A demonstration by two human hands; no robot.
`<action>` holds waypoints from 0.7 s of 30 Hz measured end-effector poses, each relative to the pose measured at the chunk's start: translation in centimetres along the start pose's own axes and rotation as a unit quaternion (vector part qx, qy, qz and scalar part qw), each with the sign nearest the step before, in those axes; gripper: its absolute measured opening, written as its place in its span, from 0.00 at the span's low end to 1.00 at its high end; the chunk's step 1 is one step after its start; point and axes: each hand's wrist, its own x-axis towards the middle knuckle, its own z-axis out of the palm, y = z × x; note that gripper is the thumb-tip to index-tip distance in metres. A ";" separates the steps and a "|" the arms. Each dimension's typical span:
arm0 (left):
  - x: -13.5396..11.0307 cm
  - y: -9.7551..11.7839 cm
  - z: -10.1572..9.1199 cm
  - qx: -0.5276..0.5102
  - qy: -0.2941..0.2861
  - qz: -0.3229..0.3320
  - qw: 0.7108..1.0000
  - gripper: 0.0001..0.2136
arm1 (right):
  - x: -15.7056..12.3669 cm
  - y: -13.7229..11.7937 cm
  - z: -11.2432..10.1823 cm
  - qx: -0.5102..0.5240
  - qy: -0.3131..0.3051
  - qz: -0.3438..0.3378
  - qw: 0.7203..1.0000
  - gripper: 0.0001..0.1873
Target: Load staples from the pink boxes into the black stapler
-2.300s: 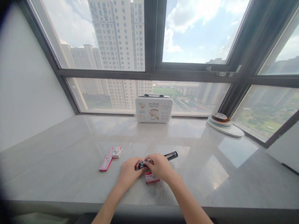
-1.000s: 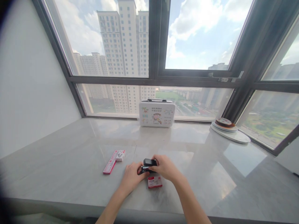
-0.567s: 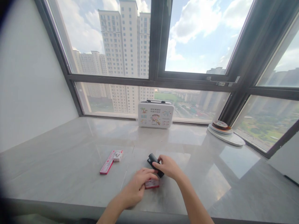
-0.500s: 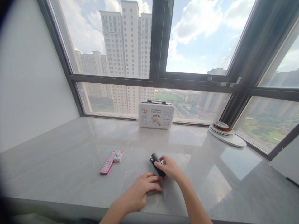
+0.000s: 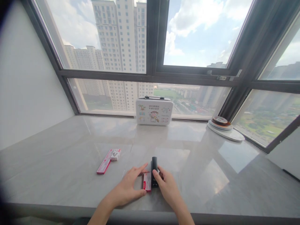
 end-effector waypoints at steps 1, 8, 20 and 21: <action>0.0 0.1 0.2 -0.003 0.000 0.000 1.000 0.46 | -0.1 -0.1 0.2 -0.003 0.005 -0.001 1.000 0.34; 0.2 0.2 0.9 0.007 0.033 -0.001 0.999 0.42 | -0.4 -0.3 0.2 -0.048 0.029 0.020 0.998 0.32; -0.4 -0.3 1.1 0.053 0.128 0.026 0.990 0.35 | -0.8 0.8 0.7 0.001 0.130 0.036 0.991 0.36; -0.8 -0.9 0.3 0.070 0.180 0.013 0.981 0.29 | -0.9 0.8 0.7 0.017 0.137 0.043 0.990 0.36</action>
